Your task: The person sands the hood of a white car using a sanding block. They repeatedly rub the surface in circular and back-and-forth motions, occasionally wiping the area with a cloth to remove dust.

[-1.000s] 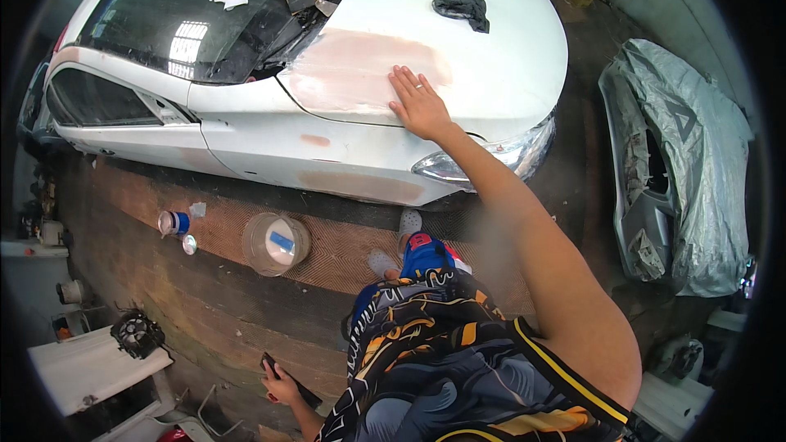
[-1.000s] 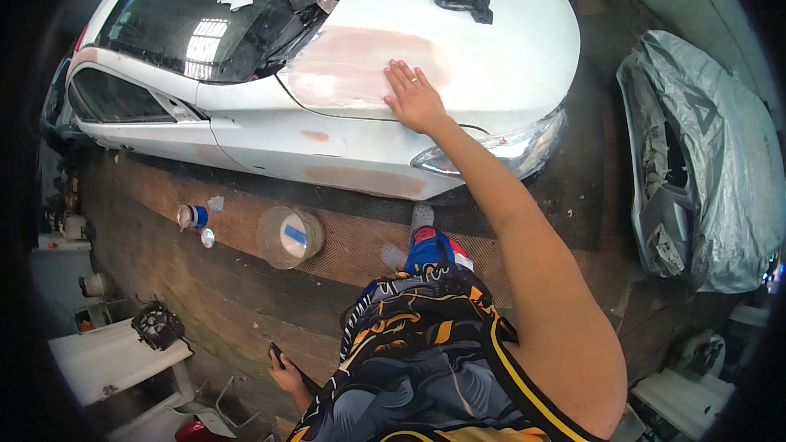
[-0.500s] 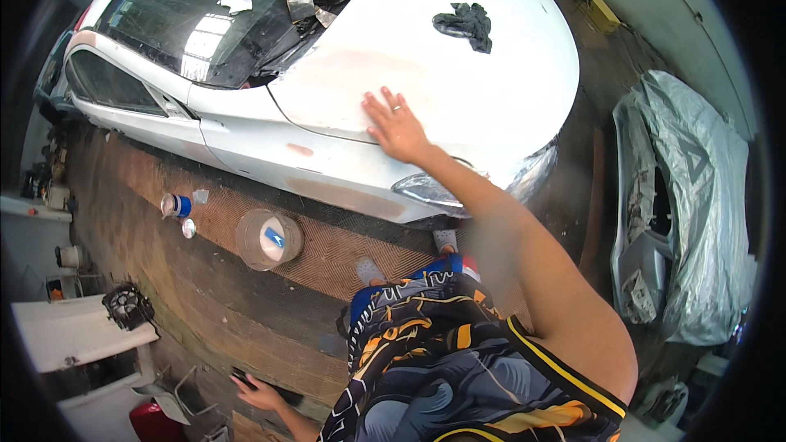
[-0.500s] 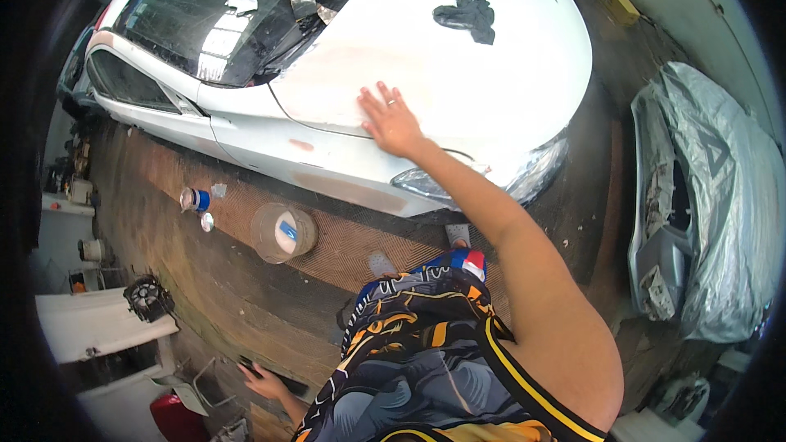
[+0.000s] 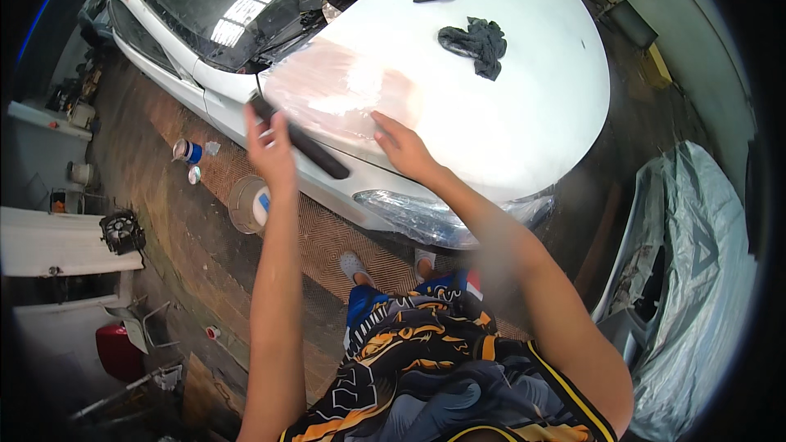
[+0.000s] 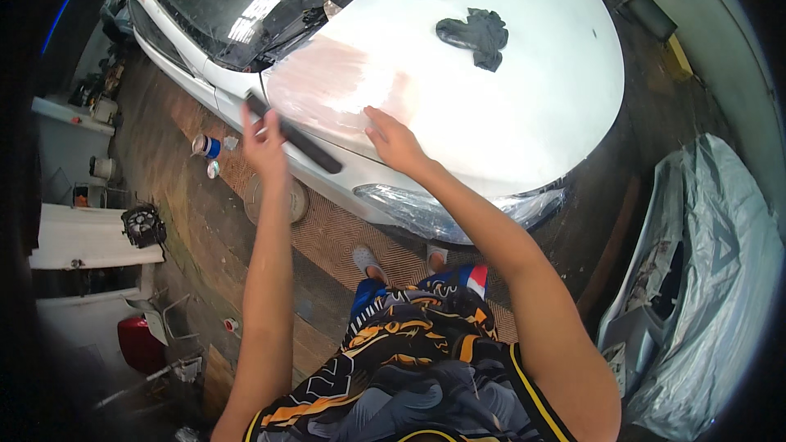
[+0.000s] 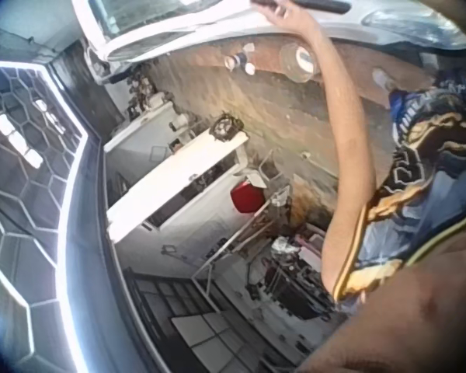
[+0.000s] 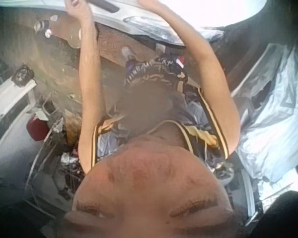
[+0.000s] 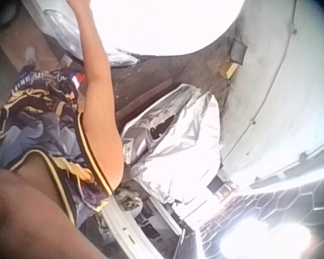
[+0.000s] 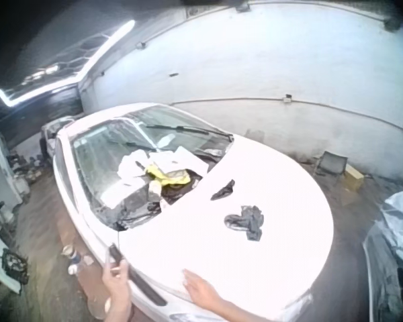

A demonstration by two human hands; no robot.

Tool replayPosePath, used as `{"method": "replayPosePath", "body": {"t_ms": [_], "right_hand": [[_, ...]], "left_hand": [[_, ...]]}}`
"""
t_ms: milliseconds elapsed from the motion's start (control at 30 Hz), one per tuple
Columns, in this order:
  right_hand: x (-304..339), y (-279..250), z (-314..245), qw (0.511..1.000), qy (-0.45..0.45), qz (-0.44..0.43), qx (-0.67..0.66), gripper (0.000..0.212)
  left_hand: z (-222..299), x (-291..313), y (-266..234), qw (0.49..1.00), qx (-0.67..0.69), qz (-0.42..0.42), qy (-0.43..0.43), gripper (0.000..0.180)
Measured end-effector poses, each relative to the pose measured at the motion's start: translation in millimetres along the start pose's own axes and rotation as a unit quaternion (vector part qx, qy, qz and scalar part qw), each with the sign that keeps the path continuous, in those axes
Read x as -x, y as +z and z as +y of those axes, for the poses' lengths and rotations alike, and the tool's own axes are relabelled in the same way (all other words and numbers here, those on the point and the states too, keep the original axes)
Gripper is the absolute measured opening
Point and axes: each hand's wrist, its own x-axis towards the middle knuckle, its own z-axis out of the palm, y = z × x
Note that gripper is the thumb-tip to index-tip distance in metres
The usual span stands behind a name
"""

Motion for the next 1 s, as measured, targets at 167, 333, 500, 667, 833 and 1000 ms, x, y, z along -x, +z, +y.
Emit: {"method": "replayPosePath", "body": {"t_ms": [167, 333, 500, 667, 833, 1000], "right_hand": [[-4.7, -32.9, 0.3, 0.946, 0.142, 0.001, -0.292, 0.052], [4.1, -62.5, 9.3, 0.943, 0.182, 0.029, -0.276, 0.047], [-0.3, -74.0, 37.6, 0.914, 0.213, 0.042, -0.342, 0.035], [-49.2, -68.5, 54.5, 0.99, 0.113, 0.005, -0.09, 0.051], [-100.9, -40.9, 17.7, 0.981, 0.05, -0.019, 0.185, 0.08], [-101.8, -32.6, 29.8, 0.958, -0.056, 0.04, 0.279, 0.081]], "left_hand": [[-20.7, 12.5, 122.1, 0.997, -0.018, -0.057, 0.049, 0.07], [8.0, 55.1, 188.1, 0.987, -0.109, -0.107, -0.049, 0.077], [-1.6, 70.9, 179.1, 0.981, -0.02, -0.141, -0.132, 0.079], [-4.4, 67.8, 159.5, 0.927, 0.148, -0.182, -0.293, 0.049], [-9.3, 41.8, 155.6, 0.923, 0.178, -0.093, -0.329, 0.03], [-15.0, 16.2, 128.0, 0.899, 0.144, -0.264, -0.317, 0.038]]}}
